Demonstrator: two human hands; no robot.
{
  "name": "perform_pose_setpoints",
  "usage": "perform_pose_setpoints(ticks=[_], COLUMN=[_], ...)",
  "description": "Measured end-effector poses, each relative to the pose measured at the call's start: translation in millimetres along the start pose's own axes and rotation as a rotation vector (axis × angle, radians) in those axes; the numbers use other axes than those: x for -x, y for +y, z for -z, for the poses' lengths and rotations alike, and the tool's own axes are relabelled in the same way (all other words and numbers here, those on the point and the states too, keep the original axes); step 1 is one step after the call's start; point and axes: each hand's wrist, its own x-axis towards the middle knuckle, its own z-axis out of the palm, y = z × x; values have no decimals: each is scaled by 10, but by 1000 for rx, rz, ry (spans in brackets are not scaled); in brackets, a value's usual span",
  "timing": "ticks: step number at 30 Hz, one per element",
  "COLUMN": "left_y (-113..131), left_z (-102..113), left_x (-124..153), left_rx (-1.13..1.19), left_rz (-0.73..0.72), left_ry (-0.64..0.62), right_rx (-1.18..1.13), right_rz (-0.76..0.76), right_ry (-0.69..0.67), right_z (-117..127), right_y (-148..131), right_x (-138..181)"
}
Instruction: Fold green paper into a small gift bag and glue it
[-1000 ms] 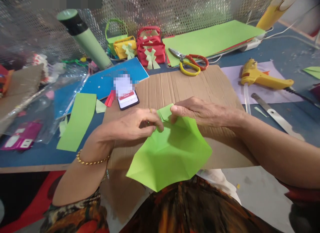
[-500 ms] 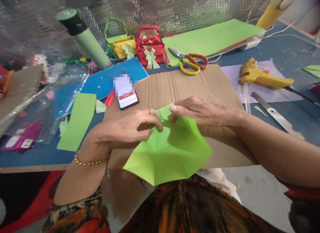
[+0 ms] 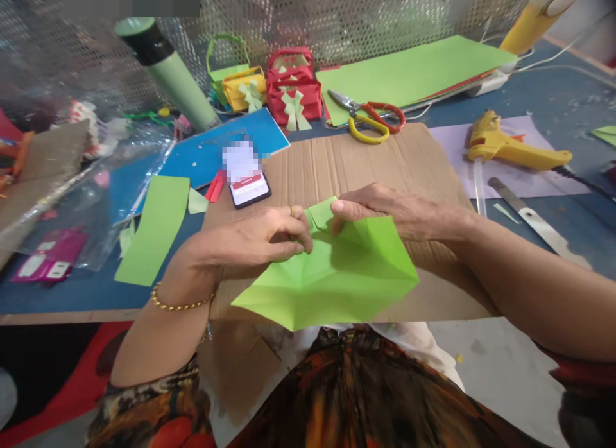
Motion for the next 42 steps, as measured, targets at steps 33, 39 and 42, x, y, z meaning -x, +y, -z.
perform_pose_setpoints(ticks=[33, 39, 42], left_y=[-118, -63, -25], left_z=[-230, -252, -260], left_x=[-29, -30, -38], left_rx=[-184, -117, -62], left_rz=[7, 108, 122], left_ry=[300, 348, 342], right_rx=[51, 75, 82], right_rz=[11, 1, -8], right_ry=[-50, -33, -27], right_z=[-33, -46, -50], right_y=[125, 115, 93], right_x=[-119, -121, -120])
